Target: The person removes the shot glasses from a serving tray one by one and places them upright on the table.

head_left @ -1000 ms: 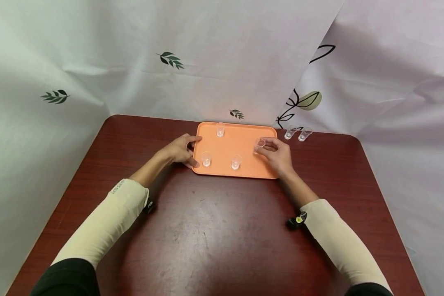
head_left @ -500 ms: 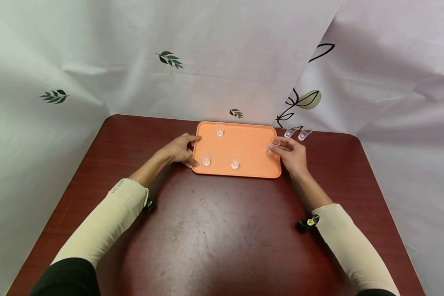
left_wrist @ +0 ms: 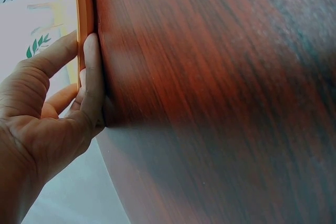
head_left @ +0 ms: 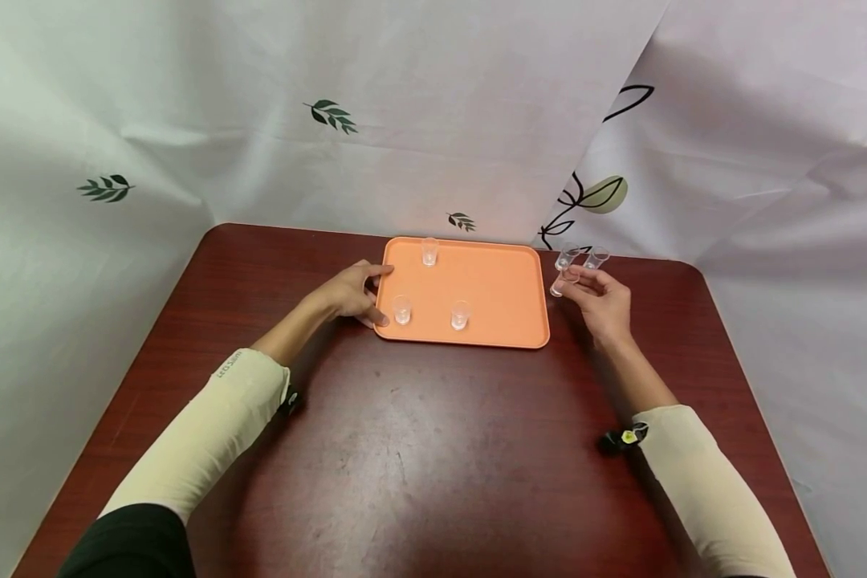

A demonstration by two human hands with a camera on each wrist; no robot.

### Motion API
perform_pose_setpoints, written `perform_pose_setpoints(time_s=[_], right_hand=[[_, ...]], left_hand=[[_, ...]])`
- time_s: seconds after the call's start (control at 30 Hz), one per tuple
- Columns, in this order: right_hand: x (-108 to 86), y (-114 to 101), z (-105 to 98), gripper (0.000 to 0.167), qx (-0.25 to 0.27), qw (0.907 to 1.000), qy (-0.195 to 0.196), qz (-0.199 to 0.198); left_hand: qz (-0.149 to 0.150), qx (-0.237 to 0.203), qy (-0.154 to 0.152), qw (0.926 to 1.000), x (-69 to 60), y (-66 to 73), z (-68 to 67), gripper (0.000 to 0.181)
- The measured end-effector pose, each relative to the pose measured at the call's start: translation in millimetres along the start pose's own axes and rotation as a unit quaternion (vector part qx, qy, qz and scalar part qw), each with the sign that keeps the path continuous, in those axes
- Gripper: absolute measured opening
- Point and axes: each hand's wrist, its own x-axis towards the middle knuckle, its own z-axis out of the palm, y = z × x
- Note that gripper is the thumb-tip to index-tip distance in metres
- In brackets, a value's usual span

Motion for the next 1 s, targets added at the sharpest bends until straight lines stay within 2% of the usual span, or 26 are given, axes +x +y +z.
perform_pose_setpoints(time_s=[0.3,0.43,0.7,0.83,1.0], right_hand=[[4.2,5.8,-17.5,0.044,0.016,0.9995,0.026,-0.006],[7.5,8.6,-24.9,0.043,0.032,0.9985,0.042,0.010],[14.0,8.3,-38.2,0.043,0.025,0.9952,0.079,0.051],[16.9,6.8,-42.5,0.042,0.017,0.9943,0.092,0.052],[22.6,6.9,-46.4,0.036,0.033,0.9915,0.116,0.047]], left_hand=[[-0.001,-0.008,-0.009,0.9999,0.0,-0.2,1.0,0.114],[-0.003,-0.008,-0.009,0.9999,0.1,-1.0,1.5,0.115],[-0.001,-0.012,-0.007,0.9999,-0.7,-0.2,1.5,0.115],[0.000,-0.014,-0.011,0.9998,-1.3,0.1,0.0,0.114],[0.005,-0.011,-0.015,0.9998,-1.0,-0.2,-1.7,0.113]])
